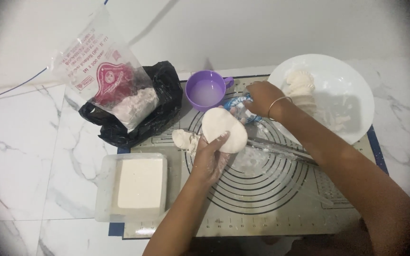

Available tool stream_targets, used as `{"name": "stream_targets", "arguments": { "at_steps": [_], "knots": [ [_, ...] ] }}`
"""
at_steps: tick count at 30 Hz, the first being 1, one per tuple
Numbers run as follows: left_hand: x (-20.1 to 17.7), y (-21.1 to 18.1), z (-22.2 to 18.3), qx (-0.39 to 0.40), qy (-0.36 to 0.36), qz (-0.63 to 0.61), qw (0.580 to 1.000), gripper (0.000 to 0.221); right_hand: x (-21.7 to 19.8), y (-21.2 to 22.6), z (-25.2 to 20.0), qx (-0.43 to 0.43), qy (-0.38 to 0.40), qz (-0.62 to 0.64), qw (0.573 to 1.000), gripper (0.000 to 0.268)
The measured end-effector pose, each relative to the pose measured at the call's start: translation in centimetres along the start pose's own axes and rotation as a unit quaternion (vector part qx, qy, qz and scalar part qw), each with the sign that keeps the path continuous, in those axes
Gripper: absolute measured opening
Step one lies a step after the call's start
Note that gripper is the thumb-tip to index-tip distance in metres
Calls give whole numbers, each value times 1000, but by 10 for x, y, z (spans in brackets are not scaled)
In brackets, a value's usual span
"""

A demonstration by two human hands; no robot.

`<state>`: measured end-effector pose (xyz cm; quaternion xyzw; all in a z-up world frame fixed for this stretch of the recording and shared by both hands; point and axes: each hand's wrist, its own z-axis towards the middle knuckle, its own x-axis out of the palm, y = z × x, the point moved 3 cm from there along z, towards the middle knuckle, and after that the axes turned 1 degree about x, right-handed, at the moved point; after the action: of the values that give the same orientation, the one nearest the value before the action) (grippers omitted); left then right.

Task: A person is kneading, rolling, and shaping dough on a silicone mat, using their hands and a metal rolling pin.

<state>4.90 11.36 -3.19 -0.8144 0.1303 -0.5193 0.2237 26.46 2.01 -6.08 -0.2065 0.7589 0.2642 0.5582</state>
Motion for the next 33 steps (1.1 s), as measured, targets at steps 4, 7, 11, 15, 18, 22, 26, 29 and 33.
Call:
{"name": "stream_targets", "arguments": {
  "at_steps": [4, 7, 11, 15, 18, 22, 26, 29, 33],
  "knots": [
    [25, -7, -8, -13, 45, -43, 998, 63, -18, 0, -11, 10, -16, 62, 998, 43],
    [24, -5, -8, -42, 62, -78, 994, 67, -29, -9, -21, 23, -32, 104, 994, 47],
    [12, -5, -6, 0, 130, -73, 989, 75, -54, -6, -47, 32, -28, 129, 991, 46],
    [19, -31, -17, 41, 160, -29, 986, 78, -82, 38, -115, 36, 37, 245, 968, 32],
    [23, -41, -25, 70, 158, -19, 985, 69, -48, 56, -148, -49, 103, 343, 932, 38],
    [15, -34, -41, 69, 63, 18, 995, 60, -7, 89, -165, -82, 153, 417, 892, 46],
    [-9, -31, -57, 49, -13, 133, 990, 61, -23, 116, -175, -141, 106, 249, 952, 43],
    [10, -40, -78, 25, -57, 199, 978, 55, -28, 97, -182, -79, 77, 247, 963, 44],
    [10, -32, -85, 7, -57, 220, 974, 54, -54, 92, -203, -1, 80, 375, 923, 54]
  ]
}}
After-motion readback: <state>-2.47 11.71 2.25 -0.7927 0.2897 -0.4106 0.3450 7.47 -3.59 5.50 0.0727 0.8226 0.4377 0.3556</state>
